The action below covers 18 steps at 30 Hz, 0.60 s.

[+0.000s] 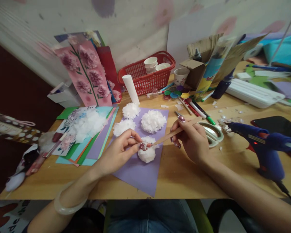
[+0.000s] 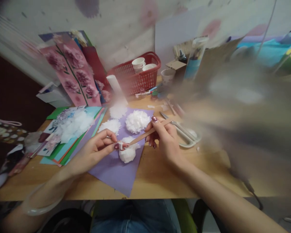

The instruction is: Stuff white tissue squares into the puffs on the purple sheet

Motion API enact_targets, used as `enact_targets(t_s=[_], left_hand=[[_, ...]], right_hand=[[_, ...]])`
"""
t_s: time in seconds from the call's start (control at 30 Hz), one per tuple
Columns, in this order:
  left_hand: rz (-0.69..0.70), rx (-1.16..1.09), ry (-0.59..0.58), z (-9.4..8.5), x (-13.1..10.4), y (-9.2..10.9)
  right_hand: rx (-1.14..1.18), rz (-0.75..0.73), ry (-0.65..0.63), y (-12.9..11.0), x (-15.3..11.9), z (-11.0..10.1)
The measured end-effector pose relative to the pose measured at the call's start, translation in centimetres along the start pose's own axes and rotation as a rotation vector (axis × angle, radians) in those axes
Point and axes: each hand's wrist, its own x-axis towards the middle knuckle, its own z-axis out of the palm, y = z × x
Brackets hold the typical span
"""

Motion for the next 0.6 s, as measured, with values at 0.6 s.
enact_targets(t_s=[0.6], left_hand=[[0.719, 0.596, 0.466, 1.1, -0.8, -0.5]], right_hand=[[-0.041, 0.020, -0.108, -0.5, -0.2, 0.4]])
